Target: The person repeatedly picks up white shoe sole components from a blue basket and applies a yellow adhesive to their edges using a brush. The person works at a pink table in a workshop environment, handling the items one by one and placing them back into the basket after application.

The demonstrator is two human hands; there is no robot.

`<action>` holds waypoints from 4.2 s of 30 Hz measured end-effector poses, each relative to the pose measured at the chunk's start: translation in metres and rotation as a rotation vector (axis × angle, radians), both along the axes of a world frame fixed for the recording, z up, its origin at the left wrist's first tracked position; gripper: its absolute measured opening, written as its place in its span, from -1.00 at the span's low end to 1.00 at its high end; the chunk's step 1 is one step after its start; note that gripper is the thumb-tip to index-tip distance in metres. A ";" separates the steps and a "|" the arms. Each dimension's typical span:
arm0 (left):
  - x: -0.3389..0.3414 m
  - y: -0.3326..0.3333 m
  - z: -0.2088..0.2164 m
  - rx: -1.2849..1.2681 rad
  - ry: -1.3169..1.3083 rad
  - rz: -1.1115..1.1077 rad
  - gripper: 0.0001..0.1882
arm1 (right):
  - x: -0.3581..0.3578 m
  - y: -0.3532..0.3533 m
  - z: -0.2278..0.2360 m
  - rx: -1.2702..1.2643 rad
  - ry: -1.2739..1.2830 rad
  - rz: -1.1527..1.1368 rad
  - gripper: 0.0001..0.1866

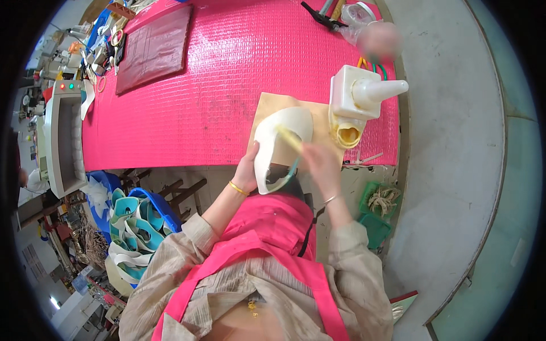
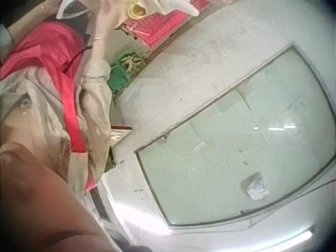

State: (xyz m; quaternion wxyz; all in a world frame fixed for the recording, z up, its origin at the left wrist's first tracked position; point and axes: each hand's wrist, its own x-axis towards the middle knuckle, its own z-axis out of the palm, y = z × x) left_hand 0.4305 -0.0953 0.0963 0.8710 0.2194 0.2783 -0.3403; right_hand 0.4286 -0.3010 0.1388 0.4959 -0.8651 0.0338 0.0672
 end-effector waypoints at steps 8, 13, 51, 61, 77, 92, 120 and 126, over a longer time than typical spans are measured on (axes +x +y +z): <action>-0.001 -0.024 0.069 0.154 -0.081 -0.011 -0.55 | -0.022 -0.023 0.090 0.001 -0.077 0.283 -0.82; 0.000 -0.024 0.070 0.172 -0.056 0.026 -0.55 | -0.006 -0.019 0.071 -0.161 -0.211 0.401 -0.86; -0.061 0.081 0.148 0.528 -0.419 0.190 -0.64 | 0.031 -0.046 0.085 -0.181 -0.020 0.098 -0.74; -0.017 0.042 0.175 0.523 -0.546 0.331 -0.57 | 0.002 -0.046 -0.004 -0.794 0.086 0.008 -0.83; -0.014 0.005 0.169 0.594 -0.838 0.301 -0.46 | 0.004 -0.009 0.169 0.069 -0.336 0.289 -0.73; 0.007 0.045 0.165 0.199 -0.577 0.399 -0.55 | 0.039 0.058 0.153 -0.117 -0.552 0.334 -0.76; 0.113 0.093 0.098 -0.338 -0.308 0.231 -0.59 | 0.084 0.105 0.043 1.233 0.178 0.218 -0.71; 0.014 0.074 0.117 0.495 -0.472 0.195 -0.63 | 0.066 0.118 0.048 1.288 0.227 0.005 -0.73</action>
